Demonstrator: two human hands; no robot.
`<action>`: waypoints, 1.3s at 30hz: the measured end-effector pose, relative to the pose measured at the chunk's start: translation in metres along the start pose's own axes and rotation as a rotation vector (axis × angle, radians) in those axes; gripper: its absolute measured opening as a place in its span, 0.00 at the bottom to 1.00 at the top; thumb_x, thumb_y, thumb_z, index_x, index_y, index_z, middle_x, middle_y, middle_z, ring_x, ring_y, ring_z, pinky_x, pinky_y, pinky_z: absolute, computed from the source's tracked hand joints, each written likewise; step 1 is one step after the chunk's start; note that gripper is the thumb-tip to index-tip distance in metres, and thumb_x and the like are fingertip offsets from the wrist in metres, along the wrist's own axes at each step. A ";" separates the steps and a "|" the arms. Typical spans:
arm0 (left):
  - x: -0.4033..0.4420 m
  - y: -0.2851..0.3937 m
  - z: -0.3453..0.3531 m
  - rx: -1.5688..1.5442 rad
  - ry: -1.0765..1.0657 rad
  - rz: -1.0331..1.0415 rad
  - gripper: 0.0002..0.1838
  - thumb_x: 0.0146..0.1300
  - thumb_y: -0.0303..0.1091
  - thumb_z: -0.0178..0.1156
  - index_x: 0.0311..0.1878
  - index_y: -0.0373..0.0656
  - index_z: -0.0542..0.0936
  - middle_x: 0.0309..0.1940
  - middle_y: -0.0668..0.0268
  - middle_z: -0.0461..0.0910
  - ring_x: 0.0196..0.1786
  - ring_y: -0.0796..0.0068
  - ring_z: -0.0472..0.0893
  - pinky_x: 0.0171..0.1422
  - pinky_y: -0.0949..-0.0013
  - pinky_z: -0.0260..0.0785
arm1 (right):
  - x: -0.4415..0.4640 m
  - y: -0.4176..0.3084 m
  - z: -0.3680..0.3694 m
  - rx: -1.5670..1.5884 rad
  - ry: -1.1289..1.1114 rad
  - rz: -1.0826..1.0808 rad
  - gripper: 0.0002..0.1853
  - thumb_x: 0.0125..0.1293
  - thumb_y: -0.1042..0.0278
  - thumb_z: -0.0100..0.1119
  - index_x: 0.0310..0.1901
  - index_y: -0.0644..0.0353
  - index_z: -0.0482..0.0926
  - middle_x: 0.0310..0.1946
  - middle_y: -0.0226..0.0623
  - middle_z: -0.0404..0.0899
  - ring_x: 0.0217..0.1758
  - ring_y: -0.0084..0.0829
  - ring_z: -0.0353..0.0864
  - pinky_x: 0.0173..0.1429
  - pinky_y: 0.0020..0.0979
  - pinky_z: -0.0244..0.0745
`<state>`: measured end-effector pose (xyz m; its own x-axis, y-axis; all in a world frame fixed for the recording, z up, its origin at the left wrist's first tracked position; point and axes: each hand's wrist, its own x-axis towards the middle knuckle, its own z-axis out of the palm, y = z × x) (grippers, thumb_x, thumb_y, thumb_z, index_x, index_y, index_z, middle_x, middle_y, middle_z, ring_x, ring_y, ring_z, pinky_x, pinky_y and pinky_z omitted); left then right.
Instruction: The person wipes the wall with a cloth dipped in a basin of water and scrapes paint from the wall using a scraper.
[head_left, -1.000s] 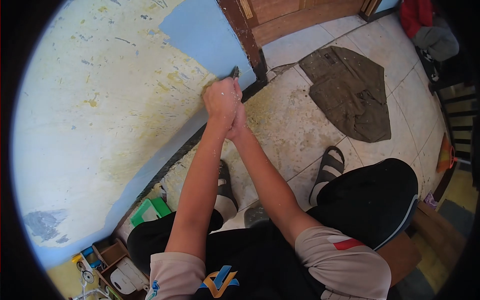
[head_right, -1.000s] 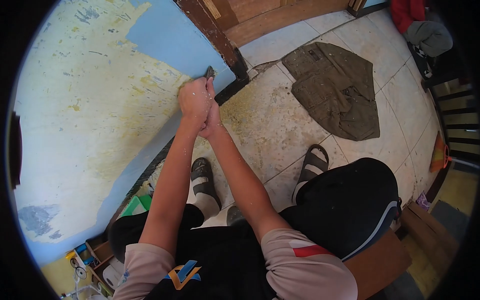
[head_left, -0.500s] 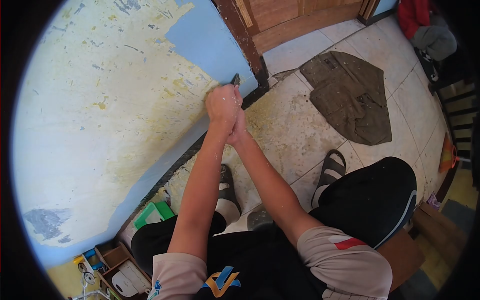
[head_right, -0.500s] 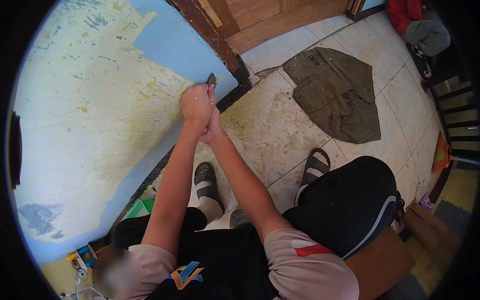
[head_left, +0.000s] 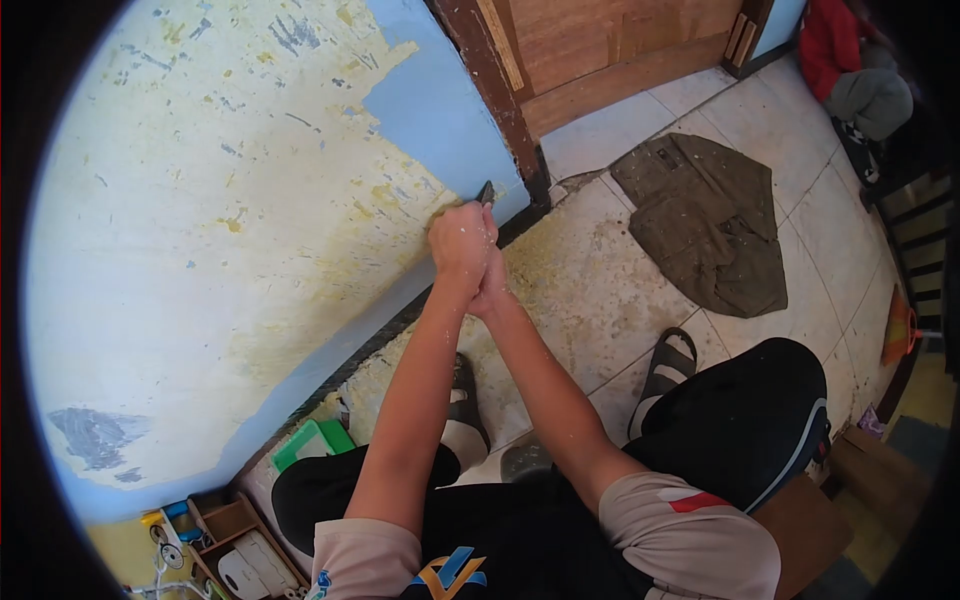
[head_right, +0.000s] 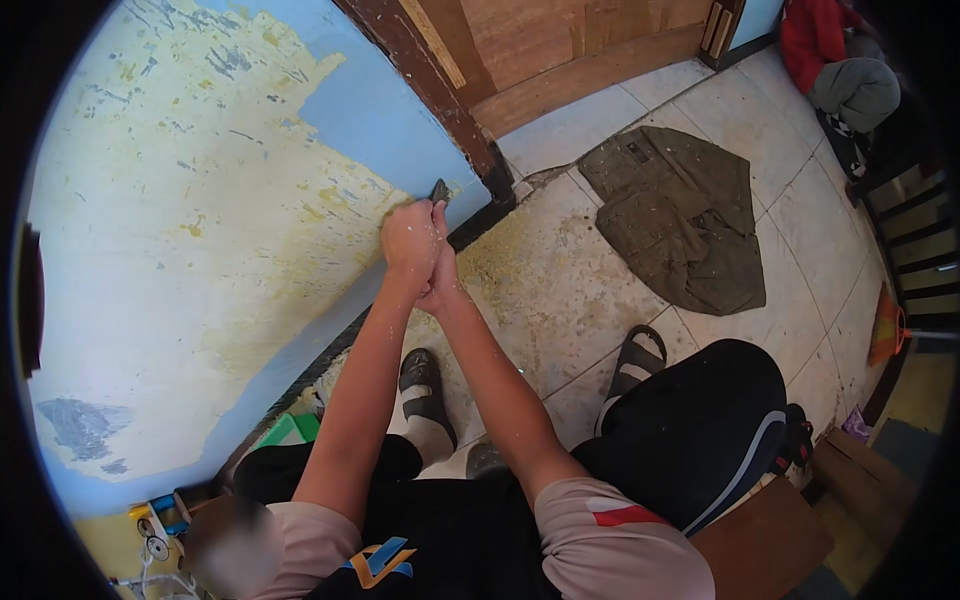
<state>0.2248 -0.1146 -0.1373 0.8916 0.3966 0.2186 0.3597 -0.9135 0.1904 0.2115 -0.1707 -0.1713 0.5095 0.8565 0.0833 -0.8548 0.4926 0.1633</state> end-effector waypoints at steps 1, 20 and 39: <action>0.001 0.000 0.003 -0.004 -0.014 -0.003 0.16 0.66 0.40 0.61 0.30 0.38 0.84 0.27 0.45 0.82 0.34 0.40 0.83 0.41 0.45 0.75 | 0.004 0.001 -0.004 0.037 0.089 -0.030 0.35 0.68 0.21 0.44 0.26 0.48 0.75 0.11 0.24 0.67 0.04 0.20 0.57 0.09 0.22 0.49; 0.002 0.014 0.014 -0.073 0.007 -0.059 0.17 0.68 0.42 0.60 0.29 0.37 0.84 0.25 0.45 0.81 0.31 0.40 0.82 0.39 0.45 0.75 | -0.009 -0.041 -0.033 -0.029 -0.010 0.069 0.36 0.66 0.20 0.46 0.18 0.47 0.72 0.06 0.22 0.61 0.03 0.20 0.56 0.08 0.22 0.50; 0.012 0.007 0.024 -0.131 0.020 -0.009 0.18 0.66 0.41 0.61 0.28 0.36 0.85 0.25 0.45 0.82 0.31 0.42 0.84 0.40 0.47 0.77 | -0.002 -0.030 -0.030 -0.131 0.122 0.069 0.37 0.68 0.22 0.45 0.15 0.48 0.69 0.04 0.24 0.57 0.03 0.22 0.55 0.08 0.24 0.50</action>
<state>0.2443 -0.1189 -0.1559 0.8824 0.4076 0.2350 0.3275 -0.8908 0.3151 0.2327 -0.1828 -0.2061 0.4401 0.8974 -0.0312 -0.8970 0.4409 0.0317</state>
